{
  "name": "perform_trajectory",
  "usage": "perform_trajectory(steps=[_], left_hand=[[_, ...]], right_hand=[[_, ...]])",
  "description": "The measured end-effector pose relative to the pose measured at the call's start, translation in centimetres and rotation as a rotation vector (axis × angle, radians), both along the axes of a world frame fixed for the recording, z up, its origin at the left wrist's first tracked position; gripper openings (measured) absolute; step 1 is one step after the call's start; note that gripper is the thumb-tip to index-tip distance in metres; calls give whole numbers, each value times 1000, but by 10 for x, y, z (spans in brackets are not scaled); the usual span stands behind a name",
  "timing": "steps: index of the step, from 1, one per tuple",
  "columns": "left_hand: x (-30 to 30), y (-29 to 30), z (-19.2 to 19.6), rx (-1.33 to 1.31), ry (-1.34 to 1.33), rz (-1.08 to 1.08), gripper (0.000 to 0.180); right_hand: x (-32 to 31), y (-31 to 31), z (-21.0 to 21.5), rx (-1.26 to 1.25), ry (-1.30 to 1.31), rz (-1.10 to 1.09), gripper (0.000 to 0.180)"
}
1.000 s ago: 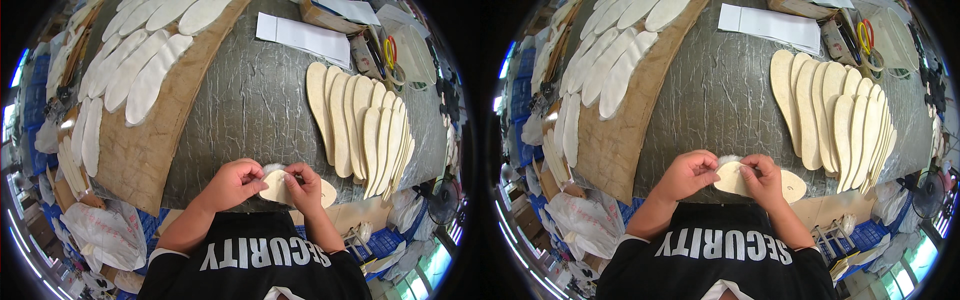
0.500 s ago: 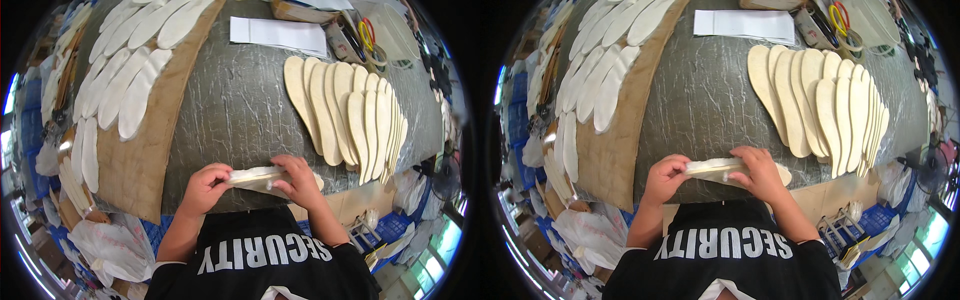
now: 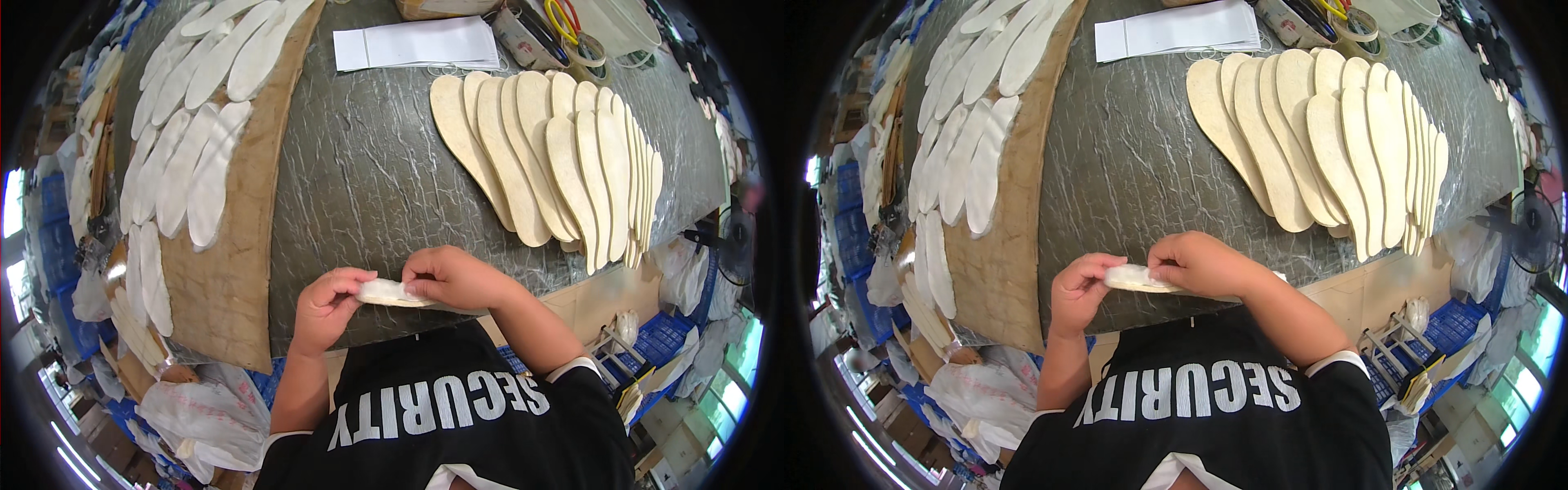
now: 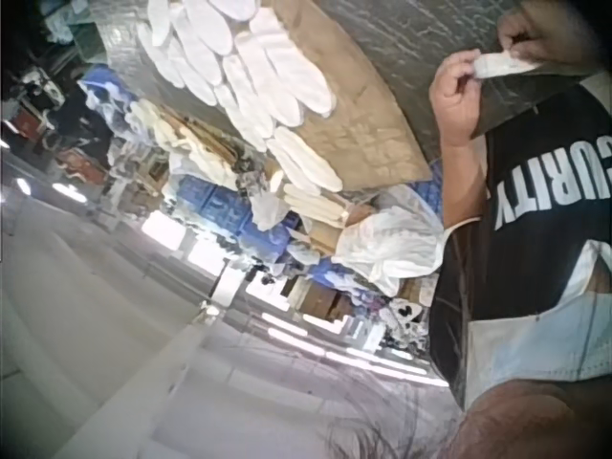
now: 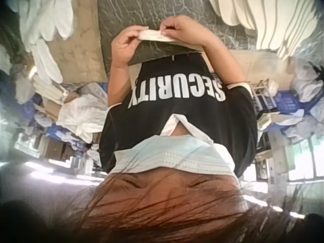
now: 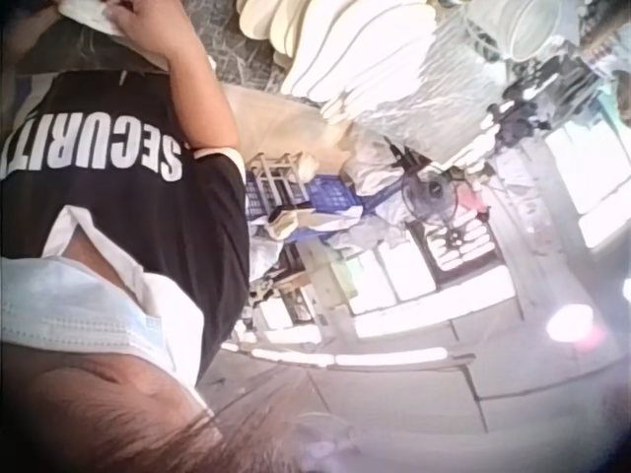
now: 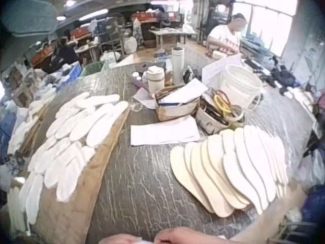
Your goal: Peeling adhesive backing from shoe insole components and sticking them to soles.
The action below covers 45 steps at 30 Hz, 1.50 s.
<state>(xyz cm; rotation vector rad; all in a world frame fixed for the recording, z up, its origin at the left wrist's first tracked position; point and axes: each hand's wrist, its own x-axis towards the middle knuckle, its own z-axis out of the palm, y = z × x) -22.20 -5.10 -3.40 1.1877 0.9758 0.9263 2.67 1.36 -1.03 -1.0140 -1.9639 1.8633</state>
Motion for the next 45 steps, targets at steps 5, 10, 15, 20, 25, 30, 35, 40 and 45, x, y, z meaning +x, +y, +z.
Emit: perform_trajectory(steps=[5, 10, 15, 20, 25, 30, 35, 40, 45], left_hand=[[26, -1, 10, 67, 10, 189, 46], [46, -1, 6, 9, 65, 235, 53], [47, -2, 2, -93, -78, 245, 52], [50, 0, 3, -158, -120, 224, 53], [51, 0, 6, -185, -144, 176, 58], [55, 1, 11, -178, -123, 137, 61], [57, 5, 21, -168, -75, 97, 59], [58, 7, 21, -160, -58, 111, 57], [49, 4, 9, -241, -176, 213, 47]], right_hand=[[-9, -12, -8, -82, -27, -200, 12], [-18, -25, -17, -41, 92, -319, 10], [-19, -26, -10, -131, 22, -332, 12], [-16, -32, -20, -178, 112, -383, 15], [-21, -17, 0, -268, 120, -393, 17], [-29, -11, 6, -165, 41, -312, 15], [-31, -11, -4, -373, 182, -394, 15], [-32, -15, -14, -489, 247, -400, 16], [-20, -4, -10, -509, 168, -367, 24]])
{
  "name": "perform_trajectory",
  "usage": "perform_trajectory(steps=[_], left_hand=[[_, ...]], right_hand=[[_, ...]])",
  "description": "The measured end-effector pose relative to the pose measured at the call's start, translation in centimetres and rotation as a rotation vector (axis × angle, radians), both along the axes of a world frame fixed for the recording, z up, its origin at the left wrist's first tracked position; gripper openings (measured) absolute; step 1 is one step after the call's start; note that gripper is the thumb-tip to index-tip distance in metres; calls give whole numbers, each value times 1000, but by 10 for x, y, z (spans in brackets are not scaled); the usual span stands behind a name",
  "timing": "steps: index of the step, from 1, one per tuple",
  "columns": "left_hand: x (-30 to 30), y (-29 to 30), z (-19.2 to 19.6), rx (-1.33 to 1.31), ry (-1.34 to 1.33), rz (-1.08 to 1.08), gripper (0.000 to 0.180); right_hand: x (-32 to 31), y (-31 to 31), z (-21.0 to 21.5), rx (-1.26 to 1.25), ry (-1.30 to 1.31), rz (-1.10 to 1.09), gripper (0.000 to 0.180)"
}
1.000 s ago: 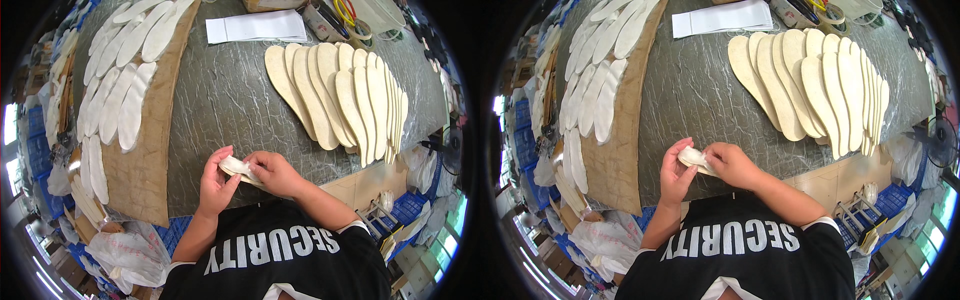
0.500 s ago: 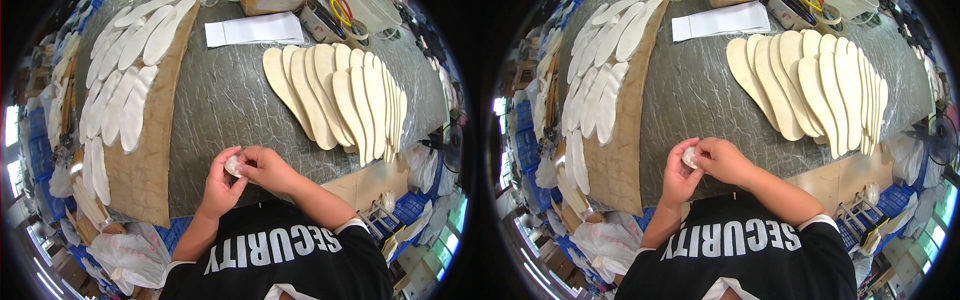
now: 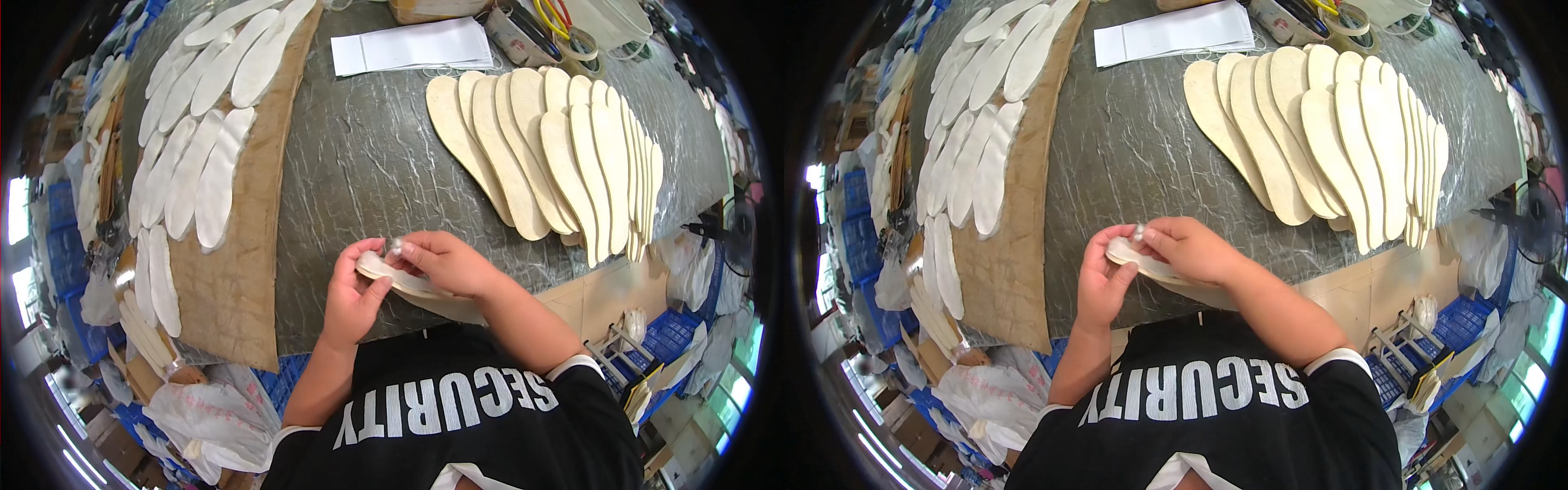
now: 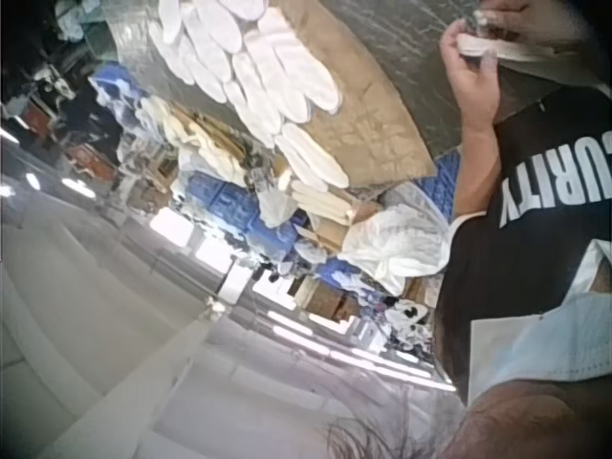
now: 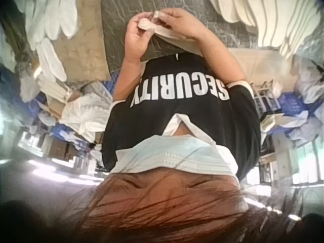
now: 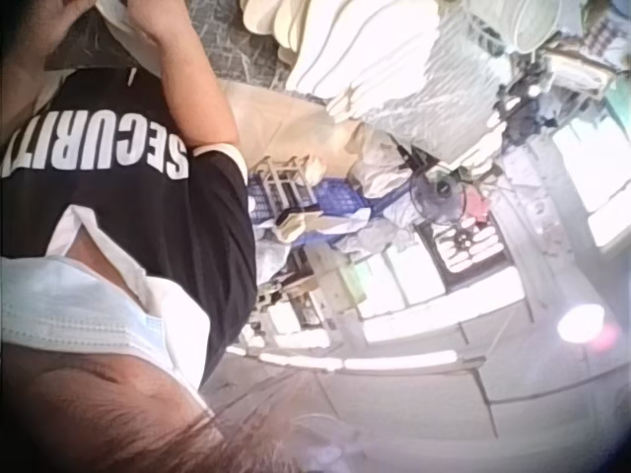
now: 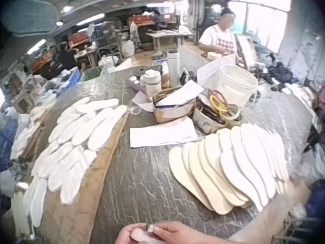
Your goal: Peeling adhesive backing from shoe insole components and sticking them to soles.
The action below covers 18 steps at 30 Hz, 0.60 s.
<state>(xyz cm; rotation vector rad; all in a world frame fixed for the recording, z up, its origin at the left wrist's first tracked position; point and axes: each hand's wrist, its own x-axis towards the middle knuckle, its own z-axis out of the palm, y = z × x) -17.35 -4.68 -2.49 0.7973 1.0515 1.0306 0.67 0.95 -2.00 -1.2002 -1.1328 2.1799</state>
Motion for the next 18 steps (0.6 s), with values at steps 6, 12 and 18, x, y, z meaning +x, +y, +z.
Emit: perform_trajectory(steps=[6, 12, 18], left_hand=[[-15, -2, -13, 15, 48, 45, 38], [-14, -3, -10, 20, 69, 23, 36], [-12, -2, -9, 45, 85, 19, 39]], right_hand=[[27, 1, -4, -41, -157, 156, 24], [28, -12, -12, 91, -114, 257, 18], [24, -20, -14, -14, -108, 271, 15]])
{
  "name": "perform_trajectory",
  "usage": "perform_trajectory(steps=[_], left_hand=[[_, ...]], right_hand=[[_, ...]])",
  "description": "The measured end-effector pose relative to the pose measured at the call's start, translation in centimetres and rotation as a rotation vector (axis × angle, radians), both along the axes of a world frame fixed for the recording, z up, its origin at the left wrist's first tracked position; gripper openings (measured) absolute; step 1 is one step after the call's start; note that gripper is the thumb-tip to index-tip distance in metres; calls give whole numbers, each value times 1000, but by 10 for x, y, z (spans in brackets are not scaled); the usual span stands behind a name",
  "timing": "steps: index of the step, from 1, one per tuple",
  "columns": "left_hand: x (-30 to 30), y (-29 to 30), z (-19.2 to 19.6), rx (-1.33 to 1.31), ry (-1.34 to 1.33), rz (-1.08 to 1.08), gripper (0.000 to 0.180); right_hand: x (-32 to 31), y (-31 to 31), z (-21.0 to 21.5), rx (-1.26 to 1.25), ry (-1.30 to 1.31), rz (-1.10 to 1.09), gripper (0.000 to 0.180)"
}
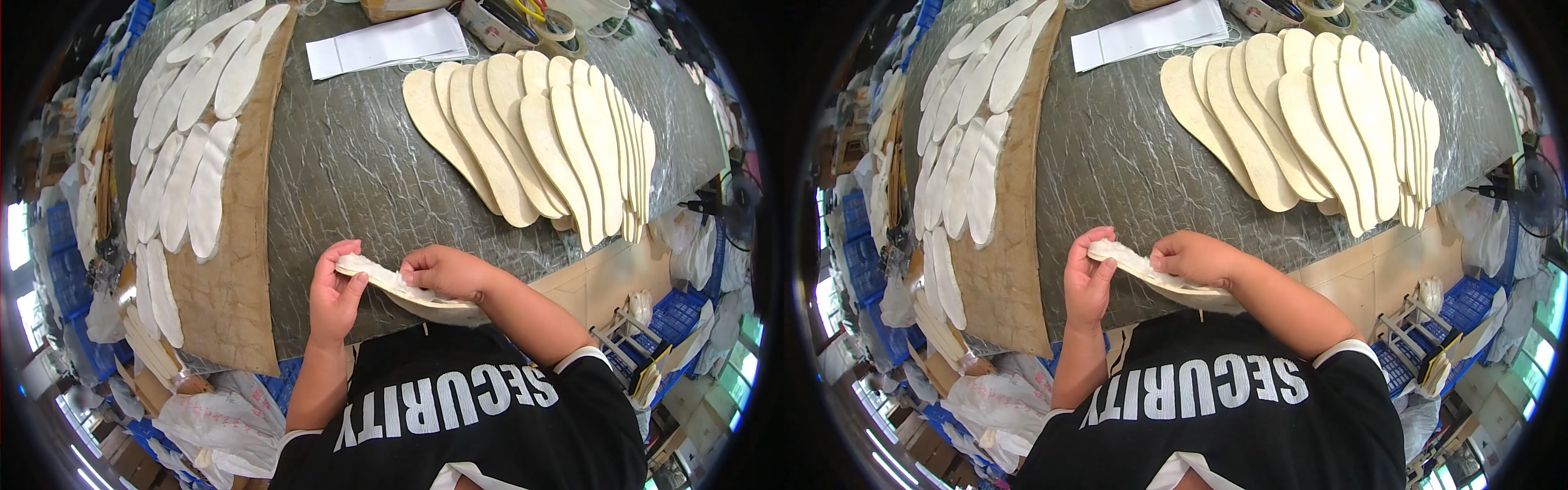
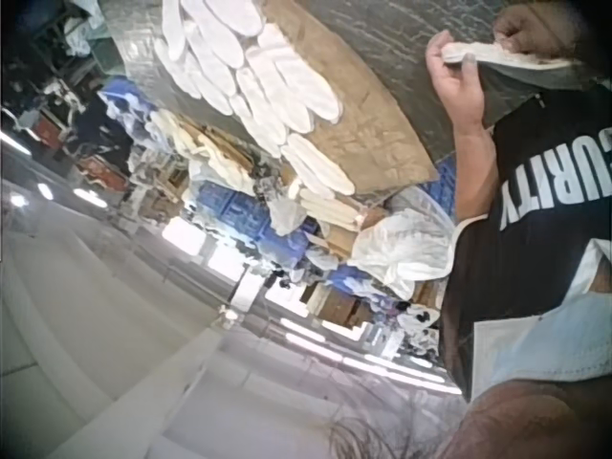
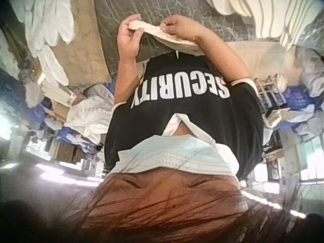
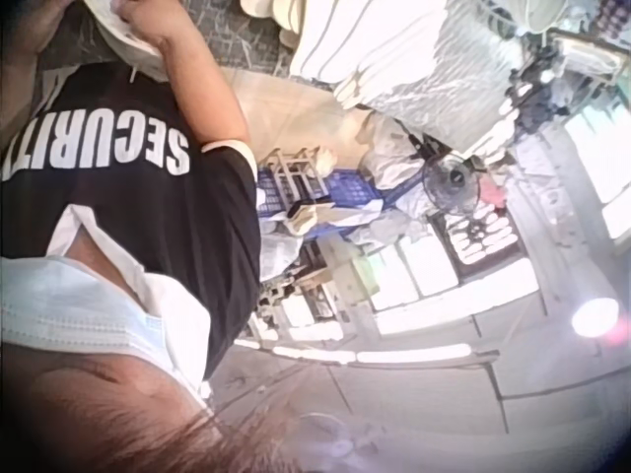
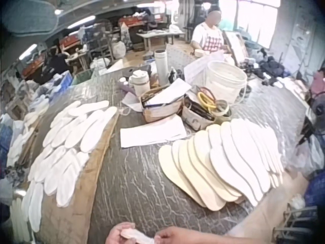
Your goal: Peeling adhesive backing from shoe insole components and sticking them to soles.
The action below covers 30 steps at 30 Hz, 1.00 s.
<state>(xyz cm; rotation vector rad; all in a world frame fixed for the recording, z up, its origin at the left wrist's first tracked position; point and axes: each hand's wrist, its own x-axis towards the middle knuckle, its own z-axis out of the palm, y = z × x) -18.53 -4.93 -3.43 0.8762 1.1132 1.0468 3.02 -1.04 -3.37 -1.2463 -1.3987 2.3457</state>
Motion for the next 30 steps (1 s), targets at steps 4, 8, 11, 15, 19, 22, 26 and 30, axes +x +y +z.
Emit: perform_trajectory(steps=[4, 8, 11, 15, 19, 22, 26, 30], left_hand=[[8, 3, 1, -8, 51, 22, 52], [15, -5, -7, 86, 113, 113, 81], [30, -16, -6, 5, 4, 72, 105], [34, -14, -9, -144, -99, -33, 90], [37, -10, -4, -186, -90, -62, 79], [40, -9, -3, -189, -110, -57, 73], [37, -9, -8, -216, -159, -37, 71], [30, -8, -18, -218, -261, 45, 70]], right_hand=[[-2, -13, -14, -325, 125, -218, 15], [-9, -7, 5, -366, 49, -313, 16], [-10, -15, -16, -426, 204, -463, 14], [-13, -16, -17, -511, 242, -519, 12], [-12, -20, -26, -531, 341, -527, 11], [-10, -19, -26, -512, 364, -505, 13], [-10, -18, -18, -554, 360, -612, 20], [0, -23, -12, -379, 188, -581, 21]])
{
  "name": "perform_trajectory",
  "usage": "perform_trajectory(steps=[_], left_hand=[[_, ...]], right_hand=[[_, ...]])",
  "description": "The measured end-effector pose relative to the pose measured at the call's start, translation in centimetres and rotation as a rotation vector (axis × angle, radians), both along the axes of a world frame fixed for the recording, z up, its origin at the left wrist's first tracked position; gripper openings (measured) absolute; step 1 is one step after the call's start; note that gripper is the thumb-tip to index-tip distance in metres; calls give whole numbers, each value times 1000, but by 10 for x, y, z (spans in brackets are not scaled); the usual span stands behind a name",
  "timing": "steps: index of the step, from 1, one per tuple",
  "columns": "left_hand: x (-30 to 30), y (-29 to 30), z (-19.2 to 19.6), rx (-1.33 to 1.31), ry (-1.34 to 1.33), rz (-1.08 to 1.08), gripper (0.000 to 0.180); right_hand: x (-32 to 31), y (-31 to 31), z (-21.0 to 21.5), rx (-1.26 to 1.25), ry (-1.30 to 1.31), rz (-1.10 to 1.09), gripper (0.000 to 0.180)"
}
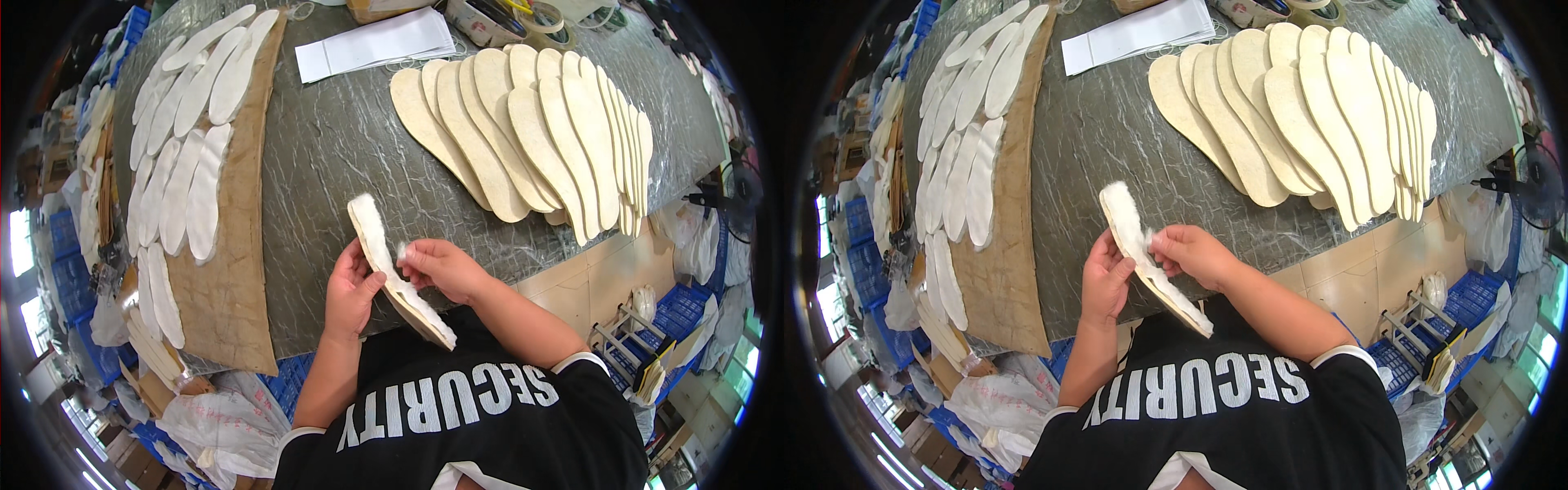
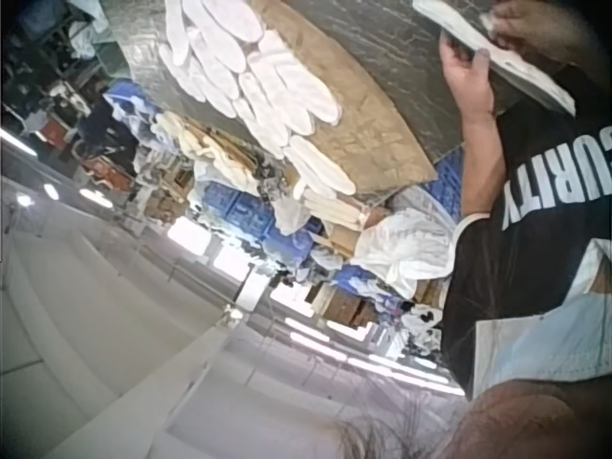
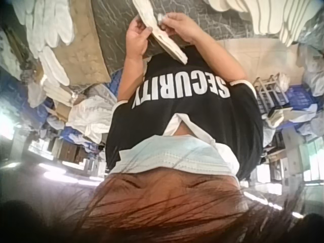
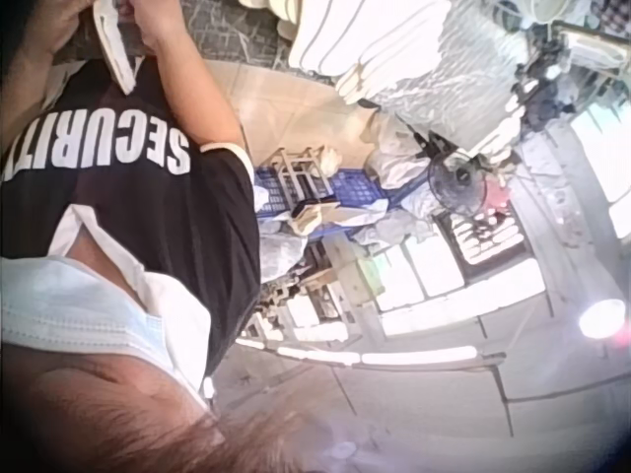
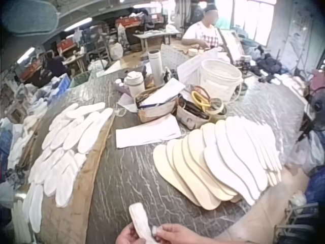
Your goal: Peeling adhesive backing from shoe insole components and sticking them to soles.
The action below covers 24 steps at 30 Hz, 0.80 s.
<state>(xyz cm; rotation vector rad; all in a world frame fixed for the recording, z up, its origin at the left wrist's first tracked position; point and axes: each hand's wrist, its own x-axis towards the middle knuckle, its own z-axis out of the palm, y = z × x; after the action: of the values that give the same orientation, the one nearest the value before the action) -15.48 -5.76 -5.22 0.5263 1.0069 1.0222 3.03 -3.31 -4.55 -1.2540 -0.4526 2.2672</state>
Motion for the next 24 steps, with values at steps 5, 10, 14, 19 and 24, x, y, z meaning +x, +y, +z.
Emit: perform_trajectory(steps=[5, 10, 14, 19, 24], left_hand=[[3, 2, 0, 4, 25, 0, 74], [9, -1, 10, 9, 16, -53, 81], [9, -2, 8, 5, -7, -82, 83], [13, 0, 10, 6, 7, -90, 81], [15, -1, 7, 17, 28, -109, 76]], right_hand=[[-1, -14, -7, 154, 2, 157, 12], [-3, -20, -17, 117, 85, 101, 11], [0, -23, -18, -56, 317, -12, 11], [2, -27, -22, -72, 373, -43, 13], [2, -25, -20, -46, 367, -26, 14]])
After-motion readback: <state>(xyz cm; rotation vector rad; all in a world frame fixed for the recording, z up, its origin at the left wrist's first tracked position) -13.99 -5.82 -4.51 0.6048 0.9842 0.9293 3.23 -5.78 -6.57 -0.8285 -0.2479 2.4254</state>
